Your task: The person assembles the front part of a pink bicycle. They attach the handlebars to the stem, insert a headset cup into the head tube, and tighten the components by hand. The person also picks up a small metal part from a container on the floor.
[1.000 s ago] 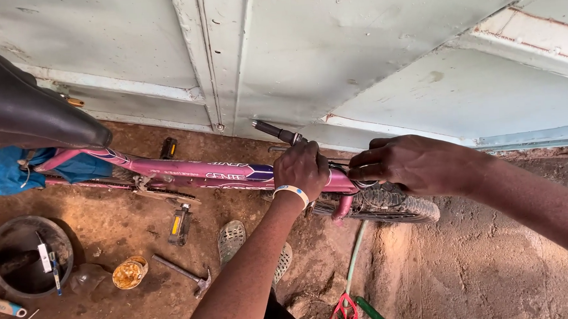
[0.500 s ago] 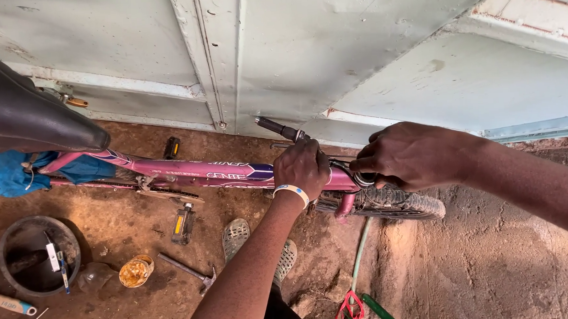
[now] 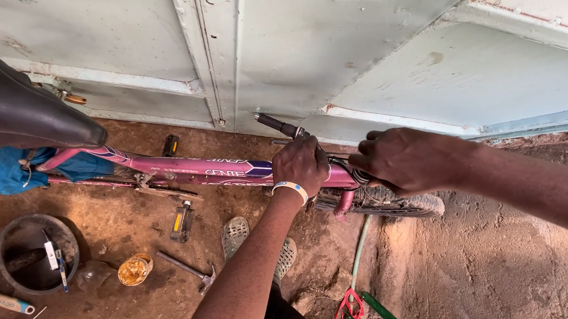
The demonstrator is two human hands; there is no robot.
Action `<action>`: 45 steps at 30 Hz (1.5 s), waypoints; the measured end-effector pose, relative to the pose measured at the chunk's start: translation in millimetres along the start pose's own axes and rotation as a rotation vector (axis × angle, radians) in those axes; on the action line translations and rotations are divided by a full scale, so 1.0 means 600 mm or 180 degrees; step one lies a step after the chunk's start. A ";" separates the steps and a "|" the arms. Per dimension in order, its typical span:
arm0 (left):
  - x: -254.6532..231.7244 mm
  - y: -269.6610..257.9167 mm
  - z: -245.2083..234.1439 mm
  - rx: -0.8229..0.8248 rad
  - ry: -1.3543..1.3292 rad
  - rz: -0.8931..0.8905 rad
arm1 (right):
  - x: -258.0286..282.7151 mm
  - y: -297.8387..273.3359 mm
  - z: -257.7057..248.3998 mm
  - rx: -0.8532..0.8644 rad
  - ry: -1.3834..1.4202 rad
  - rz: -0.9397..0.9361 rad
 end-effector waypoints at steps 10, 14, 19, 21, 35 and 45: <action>-0.001 -0.002 0.002 -0.0001 -0.0218 -0.0075 | -0.016 -0.105 -0.117 -0.2475 0.3000 -0.0266; 0.000 0.007 0.008 0.0267 -0.0197 -0.0135 | -0.009 -0.145 -0.060 -0.2911 0.6530 -0.0256; 0.005 0.019 0.032 0.0608 -0.0244 -0.0299 | 0.052 -0.198 -0.053 -0.3581 0.7997 -0.3066; 0.008 0.023 0.043 0.0628 -0.0203 -0.0287 | 0.062 -0.208 -0.049 -0.3794 0.7986 -0.3060; 0.014 0.089 0.074 0.0685 -0.0034 -0.0301 | 0.081 -0.249 0.025 -0.4516 0.8279 -0.3144; 0.039 0.069 -0.010 -0.0633 -0.1625 -0.0901 | 0.126 -0.214 0.120 -0.4890 0.7588 -0.0609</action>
Point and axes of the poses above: each hand's wrist, its own y-axis towards the middle knuckle, its own z-axis out of the palm, x = y × z, the point moved 9 cm from there along y, towards the middle knuckle, and after that the axes turned 15 degrees about y, right-handed, at the moved point
